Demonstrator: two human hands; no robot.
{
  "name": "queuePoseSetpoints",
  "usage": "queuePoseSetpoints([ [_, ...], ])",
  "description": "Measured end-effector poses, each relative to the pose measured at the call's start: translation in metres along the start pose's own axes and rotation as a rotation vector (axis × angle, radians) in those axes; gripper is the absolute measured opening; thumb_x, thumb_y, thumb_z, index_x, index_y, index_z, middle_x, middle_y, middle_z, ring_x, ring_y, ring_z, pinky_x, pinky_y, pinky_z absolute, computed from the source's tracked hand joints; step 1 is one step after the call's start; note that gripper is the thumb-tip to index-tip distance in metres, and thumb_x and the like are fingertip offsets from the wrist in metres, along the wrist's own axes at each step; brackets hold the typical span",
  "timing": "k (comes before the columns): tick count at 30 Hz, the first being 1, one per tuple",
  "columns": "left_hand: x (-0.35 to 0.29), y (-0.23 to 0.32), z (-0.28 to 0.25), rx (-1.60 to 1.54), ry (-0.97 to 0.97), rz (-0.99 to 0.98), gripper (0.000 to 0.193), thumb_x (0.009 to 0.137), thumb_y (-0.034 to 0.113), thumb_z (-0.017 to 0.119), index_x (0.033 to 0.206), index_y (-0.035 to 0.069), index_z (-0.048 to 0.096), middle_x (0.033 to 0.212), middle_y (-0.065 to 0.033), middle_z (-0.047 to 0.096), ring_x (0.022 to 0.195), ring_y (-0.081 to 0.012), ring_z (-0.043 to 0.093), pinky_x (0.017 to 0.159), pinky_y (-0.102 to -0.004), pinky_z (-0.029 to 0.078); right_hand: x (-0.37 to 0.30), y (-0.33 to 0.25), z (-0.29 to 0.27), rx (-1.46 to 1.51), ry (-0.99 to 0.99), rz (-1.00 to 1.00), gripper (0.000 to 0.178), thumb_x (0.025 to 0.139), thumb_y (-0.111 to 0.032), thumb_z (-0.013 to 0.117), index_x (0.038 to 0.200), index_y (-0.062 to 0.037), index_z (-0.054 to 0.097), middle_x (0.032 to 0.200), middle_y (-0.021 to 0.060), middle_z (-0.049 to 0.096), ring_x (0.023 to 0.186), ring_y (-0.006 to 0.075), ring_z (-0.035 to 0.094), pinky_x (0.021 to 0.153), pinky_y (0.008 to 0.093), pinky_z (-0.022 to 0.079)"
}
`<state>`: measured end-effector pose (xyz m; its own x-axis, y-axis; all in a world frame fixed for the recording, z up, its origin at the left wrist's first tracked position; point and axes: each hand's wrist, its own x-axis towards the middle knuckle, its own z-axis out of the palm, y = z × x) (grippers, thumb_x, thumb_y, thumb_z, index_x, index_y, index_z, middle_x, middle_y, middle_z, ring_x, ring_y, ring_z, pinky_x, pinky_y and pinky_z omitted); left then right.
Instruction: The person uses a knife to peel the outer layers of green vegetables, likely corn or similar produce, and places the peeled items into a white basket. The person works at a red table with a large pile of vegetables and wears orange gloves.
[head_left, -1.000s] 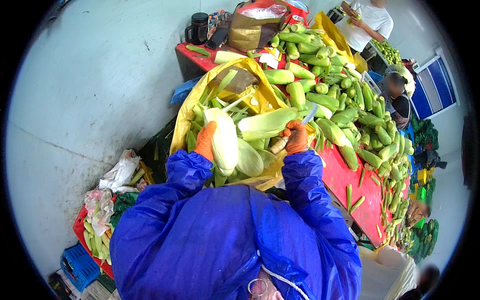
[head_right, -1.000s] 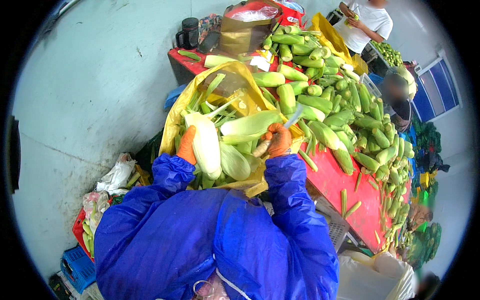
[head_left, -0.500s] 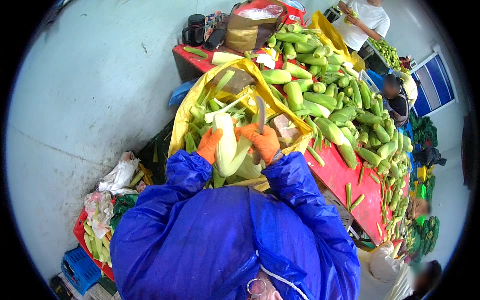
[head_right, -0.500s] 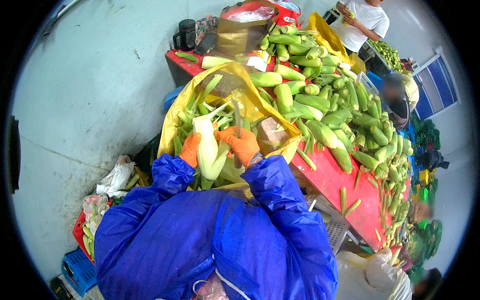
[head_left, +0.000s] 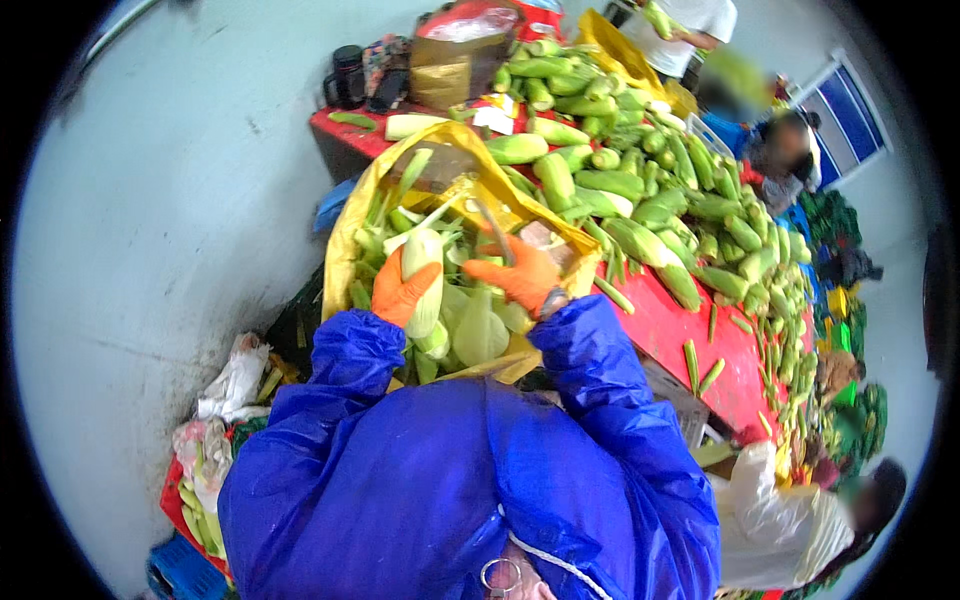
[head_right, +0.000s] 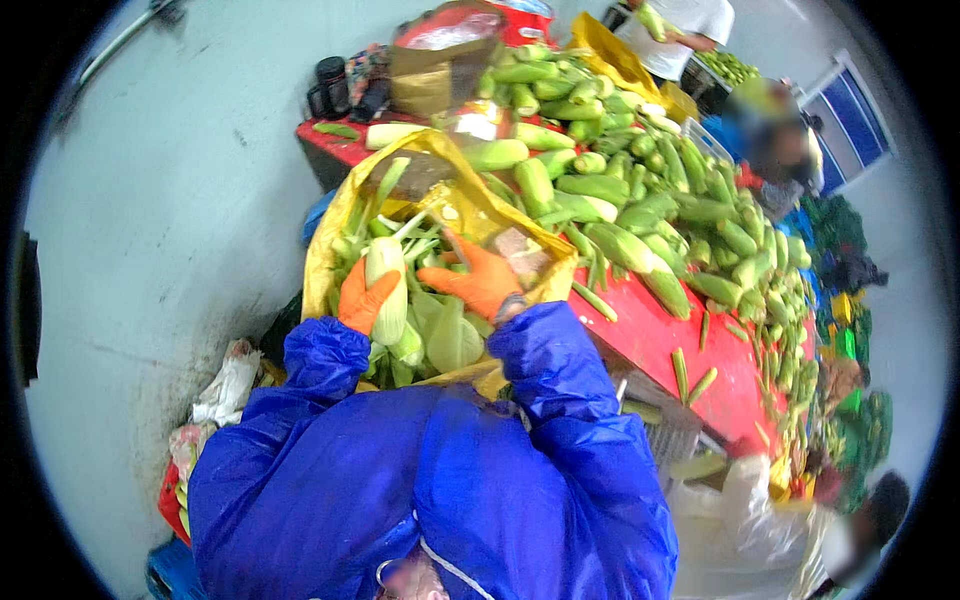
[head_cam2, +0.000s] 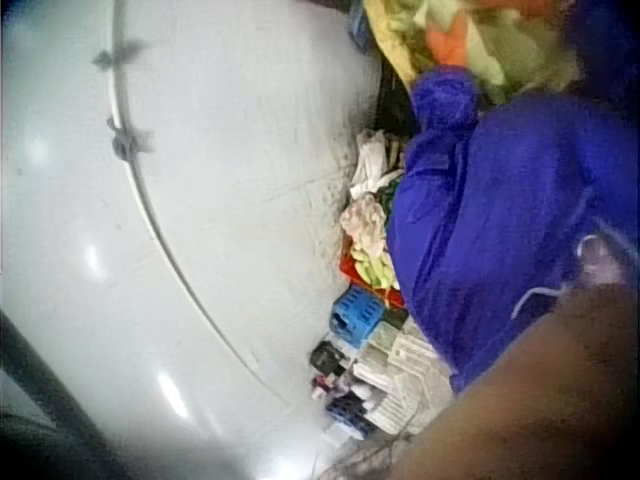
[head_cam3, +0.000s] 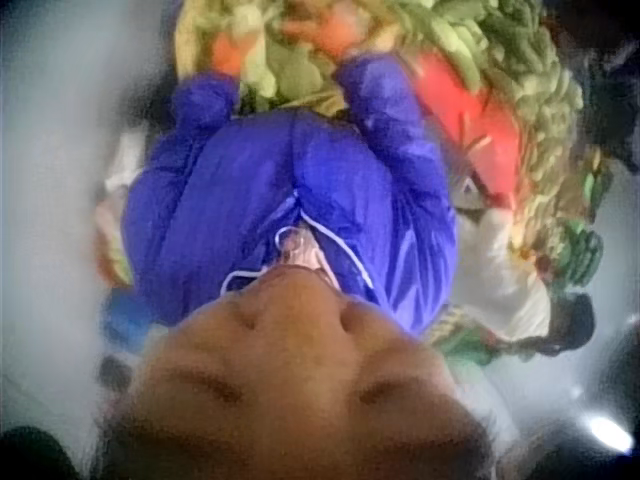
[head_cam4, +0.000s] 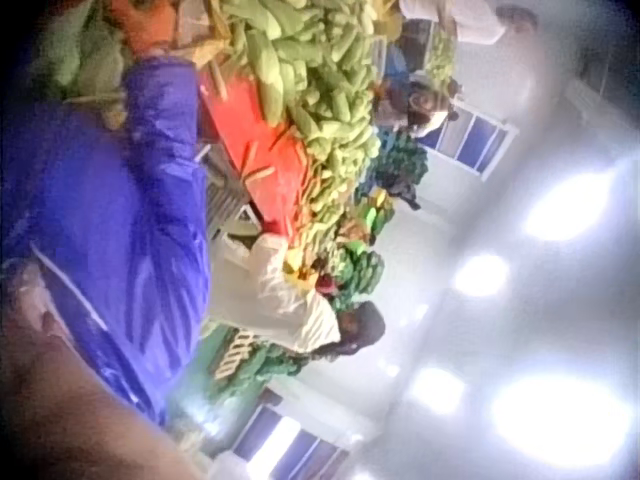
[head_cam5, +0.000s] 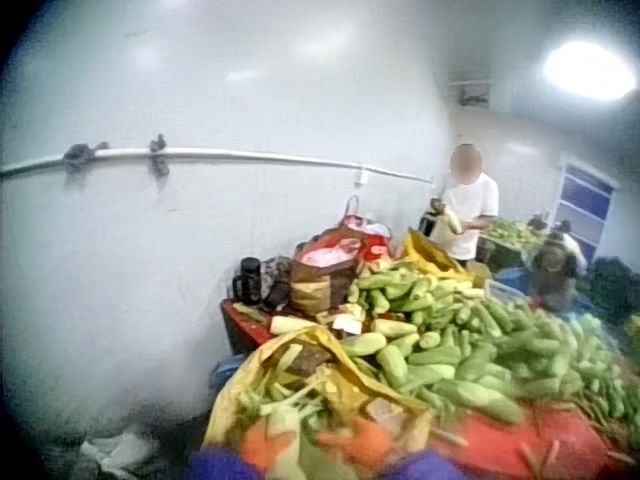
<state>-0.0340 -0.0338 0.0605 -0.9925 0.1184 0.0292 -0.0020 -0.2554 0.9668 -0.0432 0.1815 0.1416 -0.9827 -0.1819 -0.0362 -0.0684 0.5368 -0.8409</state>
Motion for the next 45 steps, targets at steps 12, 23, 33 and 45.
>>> queuePoseSetpoints([
  [12,0.024,-0.026,0.092,0.187,-0.439,0.042,0.061,0.091,0.031,0.064,0.140,0.005,0.041,0.128,-0.0170,0.055,0.118,-0.0218,0.053,0.100,-0.0342,0.040,-0.161,0.051,-0.107,0.470,0.603,0.293,0.047,0.079,-0.024,0.073,0.122,-0.0081,0.063,0.079,-0.0028,0.063,0.058,0.0057,0.050,0.050,0.0225,0.040],
  [23,0.044,-0.062,0.116,0.082,-0.356,-0.175,0.046,0.094,0.017,0.060,0.135,0.000,0.048,0.114,-0.0062,0.063,0.102,-0.0114,0.056,0.093,-0.0251,0.042,-0.282,0.214,-0.181,0.296,1.057,0.744,0.034,0.079,-0.026,0.073,0.102,-0.0020,0.070,0.084,0.0064,0.068,0.062,0.0123,0.059,0.046,0.0261,0.044],
  [33,0.015,-0.043,0.113,0.175,-0.073,-0.181,0.043,0.094,0.013,0.057,0.133,-0.002,0.049,0.116,-0.0111,0.062,0.106,-0.0153,0.057,0.095,-0.0268,0.042,-0.032,0.234,-0.265,-0.368,0.456,0.490,0.057,0.079,-0.038,0.068,0.126,-0.0077,0.058,0.111,0.0154,0.066,0.090,0.0257,0.065,0.073,0.0368,0.052],
  [45,-0.051,-0.032,0.081,0.122,0.260,-0.220,0.048,0.092,0.020,0.061,0.132,-0.004,0.049,0.114,-0.0112,0.063,0.102,-0.0172,0.059,0.095,-0.0280,0.043,0.047,0.214,-0.288,-0.859,-0.309,0.499,0.069,0.061,-0.051,0.079,0.110,-0.0036,0.066,0.104,0.0192,0.068,0.096,0.0307,0.066,0.082,0.0378,0.051],
])
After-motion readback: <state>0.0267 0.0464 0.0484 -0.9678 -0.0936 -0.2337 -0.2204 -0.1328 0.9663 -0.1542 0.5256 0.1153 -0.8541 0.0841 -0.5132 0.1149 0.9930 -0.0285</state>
